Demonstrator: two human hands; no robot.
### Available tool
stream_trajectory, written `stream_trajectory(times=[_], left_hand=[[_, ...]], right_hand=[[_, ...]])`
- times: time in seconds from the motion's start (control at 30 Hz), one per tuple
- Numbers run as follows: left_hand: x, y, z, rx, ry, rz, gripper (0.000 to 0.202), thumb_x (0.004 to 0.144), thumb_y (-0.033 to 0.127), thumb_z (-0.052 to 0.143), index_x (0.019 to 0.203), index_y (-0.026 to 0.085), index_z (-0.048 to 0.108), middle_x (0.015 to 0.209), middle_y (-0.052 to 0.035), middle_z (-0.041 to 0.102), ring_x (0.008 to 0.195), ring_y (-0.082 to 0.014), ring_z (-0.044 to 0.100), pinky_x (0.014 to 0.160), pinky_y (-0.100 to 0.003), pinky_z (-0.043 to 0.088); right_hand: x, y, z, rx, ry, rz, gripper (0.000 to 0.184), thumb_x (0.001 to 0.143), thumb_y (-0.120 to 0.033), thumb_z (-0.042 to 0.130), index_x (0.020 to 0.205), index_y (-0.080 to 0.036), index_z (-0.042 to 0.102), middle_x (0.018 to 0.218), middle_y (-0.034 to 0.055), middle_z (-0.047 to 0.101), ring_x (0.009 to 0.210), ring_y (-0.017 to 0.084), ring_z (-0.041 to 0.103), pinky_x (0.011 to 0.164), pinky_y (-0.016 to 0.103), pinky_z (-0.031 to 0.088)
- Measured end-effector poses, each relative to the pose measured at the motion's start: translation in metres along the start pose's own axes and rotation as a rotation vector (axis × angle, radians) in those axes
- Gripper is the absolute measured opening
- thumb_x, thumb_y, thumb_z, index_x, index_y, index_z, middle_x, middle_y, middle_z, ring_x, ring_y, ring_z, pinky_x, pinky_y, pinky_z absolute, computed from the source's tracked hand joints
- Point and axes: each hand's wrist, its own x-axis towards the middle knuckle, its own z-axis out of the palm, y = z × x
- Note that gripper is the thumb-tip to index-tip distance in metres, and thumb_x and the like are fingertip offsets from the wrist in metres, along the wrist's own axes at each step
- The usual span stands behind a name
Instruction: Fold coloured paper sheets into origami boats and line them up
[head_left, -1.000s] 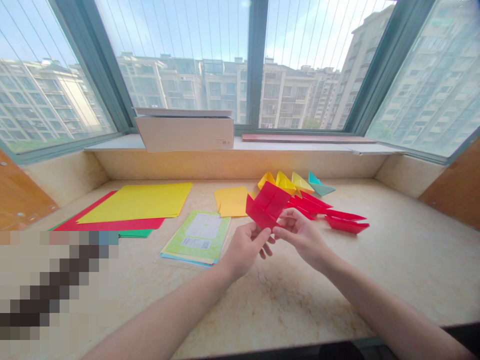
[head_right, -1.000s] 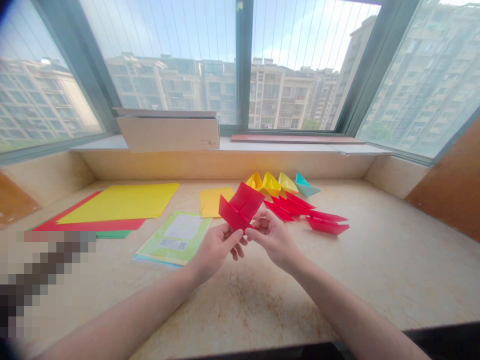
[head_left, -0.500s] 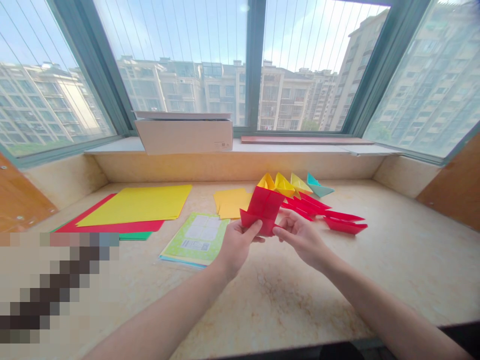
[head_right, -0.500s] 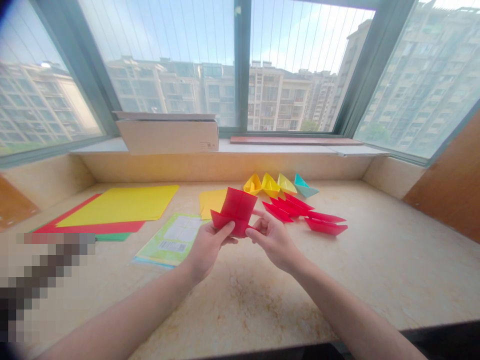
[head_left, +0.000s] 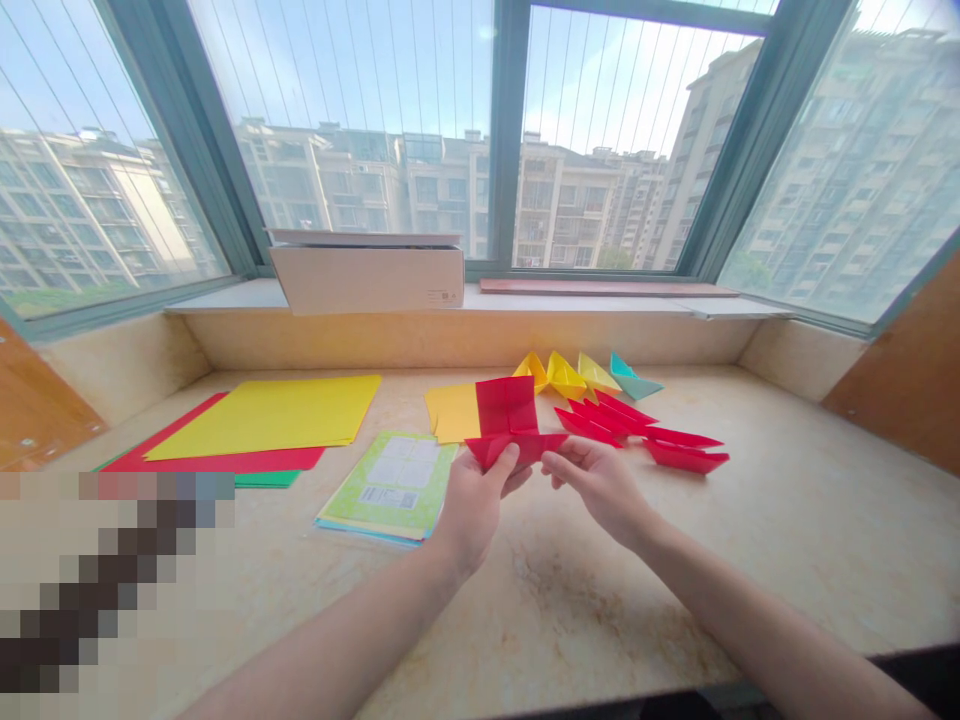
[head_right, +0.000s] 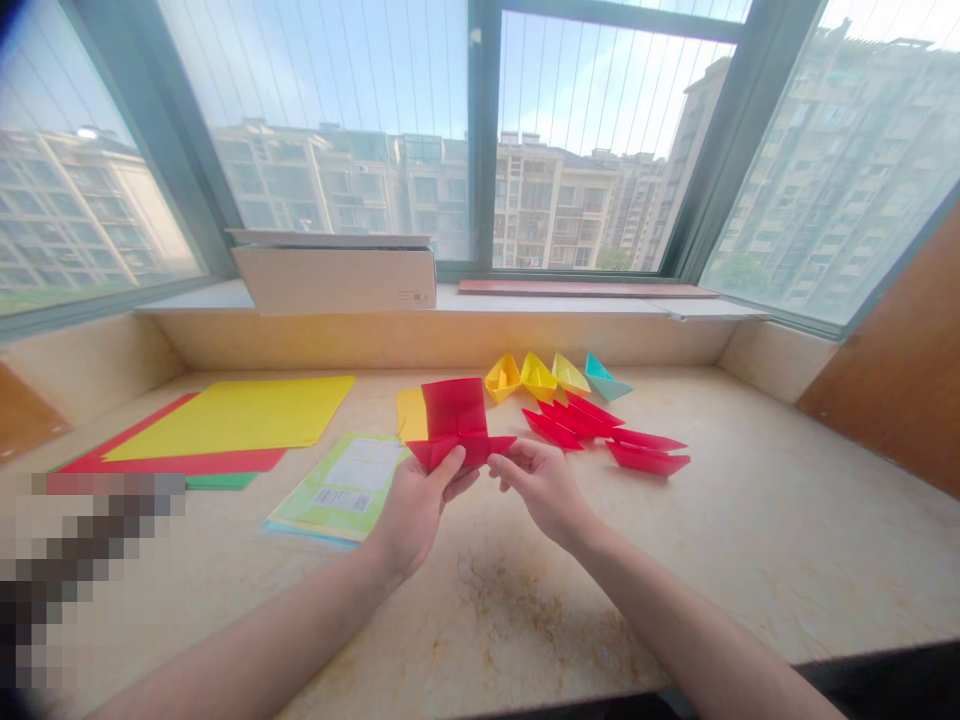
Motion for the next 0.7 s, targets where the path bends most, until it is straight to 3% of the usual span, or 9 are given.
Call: stream_trajectory(times=[0.17,0.4,0.57,0.7], left_hand=[[-0.0015,0.0000,-0.0007,0.048,-0.038,-0.013,0.029,0.079,0.033,0.079,0.101,0.015,0.076,0.105,-0.0096,0.077,0.098,-0.0236,0.073,0.093,-0.036,0.057],[-0.0005,0.0022,-0.0026,0.177,-0.036,0.046,0.027,0.082,0.035,0.075,0.095,0.011,0.075,0.089,-0.0099,0.078,0.078,-0.0204,0.074,0.076,-0.031,0.059],[0.0001,0.0076,-0.0034,0.218,0.024,0.069,0.031,0.080,0.039,0.076,0.088,0.009,0.073,0.069,-0.0077,0.074,0.062,-0.0162,0.068,0.063,-0.027,0.055],[-0.0026,0.0092,0.0000,0.101,-0.082,-0.027,0.035,0.077,0.041,0.079,0.092,0.011,0.070,0.071,-0.0058,0.072,0.061,-0.0133,0.066,0.061,-0.024,0.052]], right_hand=[[0.0011,0.0013,-0.0040,-0.001,0.060,0.017,0.035,0.078,-0.051,0.076,0.068,-0.018,0.066,0.064,0.0022,0.067,0.059,0.015,0.057,0.057,0.029,0.045],[-0.0013,-0.0016,-0.0081,0.098,-0.050,0.033,0.038,0.080,-0.048,0.076,0.062,-0.018,0.063,0.060,0.0028,0.068,0.054,0.014,0.057,0.057,0.028,0.044],[-0.0039,-0.0052,-0.0037,0.060,-0.112,-0.003,0.043,0.089,-0.054,0.063,0.070,-0.016,0.070,0.068,0.0061,0.072,0.054,0.014,0.059,0.055,0.028,0.045],[-0.0052,-0.0044,-0.0004,0.046,-0.056,-0.025,0.042,0.090,-0.053,0.063,0.070,-0.017,0.069,0.068,0.0060,0.073,0.053,0.013,0.058,0.053,0.027,0.044]])
